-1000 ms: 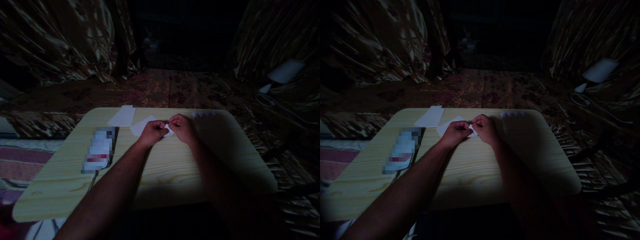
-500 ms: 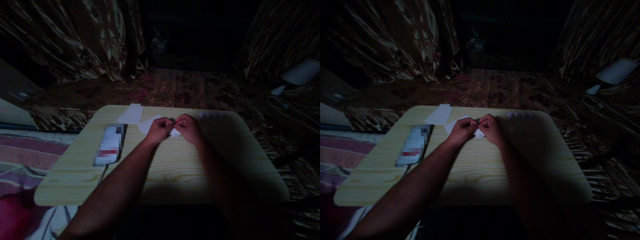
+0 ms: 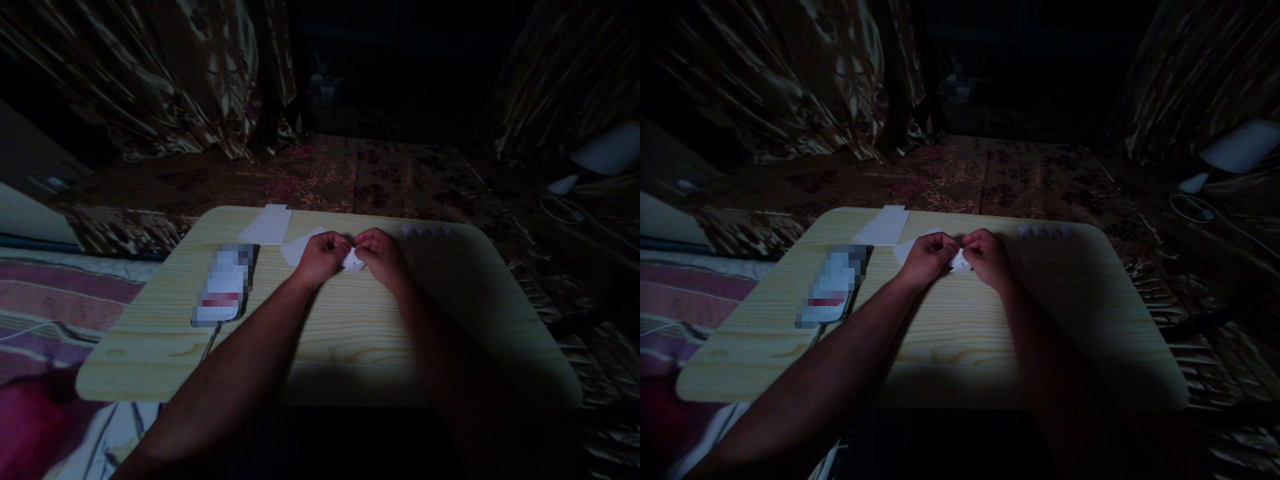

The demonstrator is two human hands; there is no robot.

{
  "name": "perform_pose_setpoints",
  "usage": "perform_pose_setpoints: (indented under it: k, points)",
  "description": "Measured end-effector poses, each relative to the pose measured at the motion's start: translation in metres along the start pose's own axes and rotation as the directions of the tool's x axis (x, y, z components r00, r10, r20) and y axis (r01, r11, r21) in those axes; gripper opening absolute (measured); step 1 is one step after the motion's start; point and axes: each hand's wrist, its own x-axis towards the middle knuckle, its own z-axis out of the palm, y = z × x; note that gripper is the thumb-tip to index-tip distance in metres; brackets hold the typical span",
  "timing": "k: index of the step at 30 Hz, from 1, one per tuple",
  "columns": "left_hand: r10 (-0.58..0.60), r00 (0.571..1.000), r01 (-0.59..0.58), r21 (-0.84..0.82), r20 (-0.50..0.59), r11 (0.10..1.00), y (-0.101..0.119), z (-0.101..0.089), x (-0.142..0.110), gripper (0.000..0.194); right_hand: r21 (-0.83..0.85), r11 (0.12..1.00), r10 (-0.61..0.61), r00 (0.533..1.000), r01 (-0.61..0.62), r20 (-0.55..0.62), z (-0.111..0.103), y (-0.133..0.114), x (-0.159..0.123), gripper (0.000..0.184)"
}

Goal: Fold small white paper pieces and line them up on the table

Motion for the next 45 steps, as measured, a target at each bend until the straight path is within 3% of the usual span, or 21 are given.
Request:
perform_pose_setpoints:
  k: [15,45]
  points:
    - [0.047,0.996,-0.043,0.045,-0.072,0.998,-0.0009,0.0029,-0.0006,0.022,-0.004,1.000,-0.010,1.000,0.010,0.015,0.0037,0.0015,-0.0008,0.025]
    - [0.090,0.994,-0.082,0.118,-0.065,0.990,-0.0071,0.0024,0.0003,0.025,-0.052,0.997,0.051,0.997,-0.049,0.050,0.0037,-0.0012,-0.0015,0.033]
